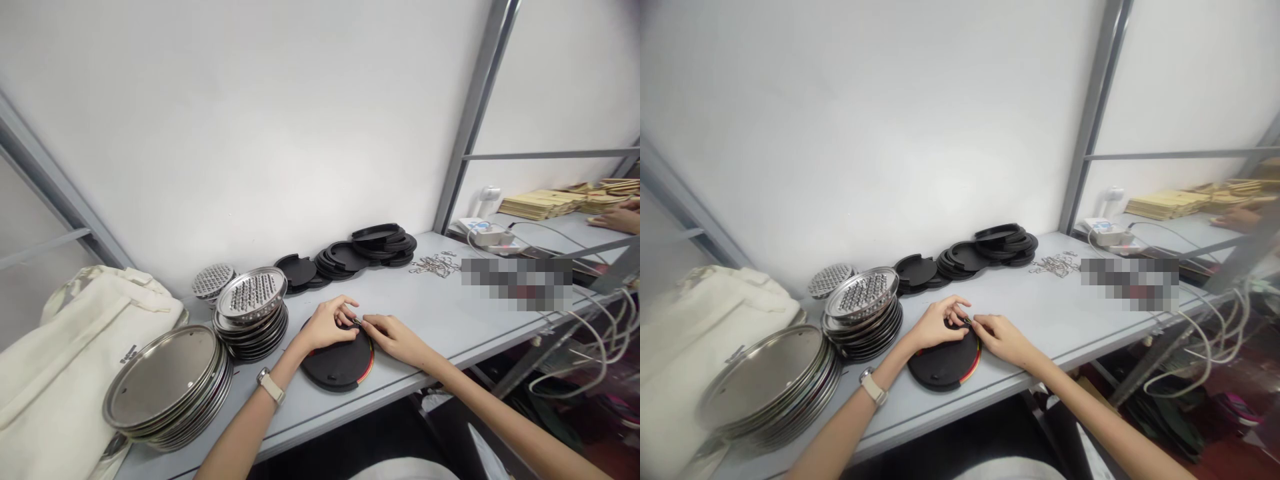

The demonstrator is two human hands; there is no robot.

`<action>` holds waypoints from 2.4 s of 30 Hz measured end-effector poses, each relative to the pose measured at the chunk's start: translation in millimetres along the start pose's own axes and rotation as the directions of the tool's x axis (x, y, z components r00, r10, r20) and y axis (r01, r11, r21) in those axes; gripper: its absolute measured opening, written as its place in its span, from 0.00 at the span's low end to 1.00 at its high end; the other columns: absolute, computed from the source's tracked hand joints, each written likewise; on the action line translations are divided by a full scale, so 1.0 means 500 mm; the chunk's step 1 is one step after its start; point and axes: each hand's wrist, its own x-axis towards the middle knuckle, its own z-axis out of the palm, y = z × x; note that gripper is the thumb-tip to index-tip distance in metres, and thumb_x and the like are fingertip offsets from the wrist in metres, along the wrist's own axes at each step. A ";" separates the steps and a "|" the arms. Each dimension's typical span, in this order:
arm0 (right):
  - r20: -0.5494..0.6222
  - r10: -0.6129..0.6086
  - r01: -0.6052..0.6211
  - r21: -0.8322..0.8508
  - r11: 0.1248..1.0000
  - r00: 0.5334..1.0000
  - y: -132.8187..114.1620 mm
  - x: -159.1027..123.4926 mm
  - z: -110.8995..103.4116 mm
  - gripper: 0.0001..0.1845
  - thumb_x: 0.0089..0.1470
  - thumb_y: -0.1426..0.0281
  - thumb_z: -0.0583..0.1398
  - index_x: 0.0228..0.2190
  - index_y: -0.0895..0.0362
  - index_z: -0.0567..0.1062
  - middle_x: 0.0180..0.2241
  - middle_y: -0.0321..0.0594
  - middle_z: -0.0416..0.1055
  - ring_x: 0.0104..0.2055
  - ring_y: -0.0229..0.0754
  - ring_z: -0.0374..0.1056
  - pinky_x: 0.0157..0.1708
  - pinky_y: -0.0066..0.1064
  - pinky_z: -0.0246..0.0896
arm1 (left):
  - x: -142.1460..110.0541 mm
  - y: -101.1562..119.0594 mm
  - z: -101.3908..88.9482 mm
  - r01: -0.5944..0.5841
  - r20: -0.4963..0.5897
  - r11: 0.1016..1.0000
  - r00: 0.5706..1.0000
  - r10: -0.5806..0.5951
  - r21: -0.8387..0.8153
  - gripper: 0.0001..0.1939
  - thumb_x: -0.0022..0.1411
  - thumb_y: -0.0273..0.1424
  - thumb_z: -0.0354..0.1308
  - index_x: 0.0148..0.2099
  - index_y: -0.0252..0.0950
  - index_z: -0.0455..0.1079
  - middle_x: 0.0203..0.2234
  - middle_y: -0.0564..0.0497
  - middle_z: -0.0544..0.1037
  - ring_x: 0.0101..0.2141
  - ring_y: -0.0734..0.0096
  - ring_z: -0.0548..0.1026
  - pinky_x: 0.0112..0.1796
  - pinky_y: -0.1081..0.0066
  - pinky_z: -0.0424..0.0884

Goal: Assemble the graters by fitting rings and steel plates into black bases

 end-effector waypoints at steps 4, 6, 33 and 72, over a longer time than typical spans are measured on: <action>-0.003 -0.001 0.001 -0.016 1.000 1.000 0.000 0.000 0.001 0.24 0.63 0.57 0.44 0.21 0.56 0.61 0.19 0.31 0.57 0.21 0.34 0.52 0.24 0.28 0.47 | 0.001 -0.004 0.001 -0.008 0.006 1.000 1.000 0.008 -0.023 0.26 0.46 0.23 0.62 0.50 0.36 0.66 0.32 0.51 0.73 0.32 0.73 0.73 0.35 0.73 0.69; -0.006 -0.002 0.002 -0.018 1.000 1.000 -0.001 0.000 0.001 0.24 0.63 0.57 0.44 0.21 0.56 0.61 0.19 0.32 0.58 0.21 0.34 0.53 0.24 0.28 0.47 | 0.000 -0.005 0.000 -0.009 0.009 1.000 1.000 0.009 -0.028 0.26 0.46 0.23 0.62 0.50 0.36 0.66 0.32 0.51 0.73 0.33 0.72 0.73 0.35 0.73 0.69; 0.001 0.021 -0.021 0.049 0.999 1.000 0.002 0.001 0.001 0.23 0.63 0.57 0.44 0.21 0.56 0.58 0.18 0.30 0.54 0.22 0.34 0.51 0.24 0.27 0.45 | -0.002 0.001 0.000 -0.007 0.004 0.999 1.000 0.007 -0.043 0.25 0.47 0.25 0.63 0.50 0.36 0.65 0.32 0.50 0.74 0.32 0.72 0.73 0.35 0.72 0.69; -0.146 0.049 -0.048 0.014 0.999 0.988 0.008 0.003 0.006 0.19 0.62 0.63 0.46 0.20 0.56 0.55 0.17 0.29 0.51 0.21 0.33 0.49 0.24 0.27 0.44 | 0.007 0.009 0.006 0.033 -0.107 0.998 0.994 -0.027 0.061 0.20 0.48 0.25 0.61 0.46 0.37 0.65 0.32 0.51 0.77 0.34 0.71 0.75 0.35 0.73 0.69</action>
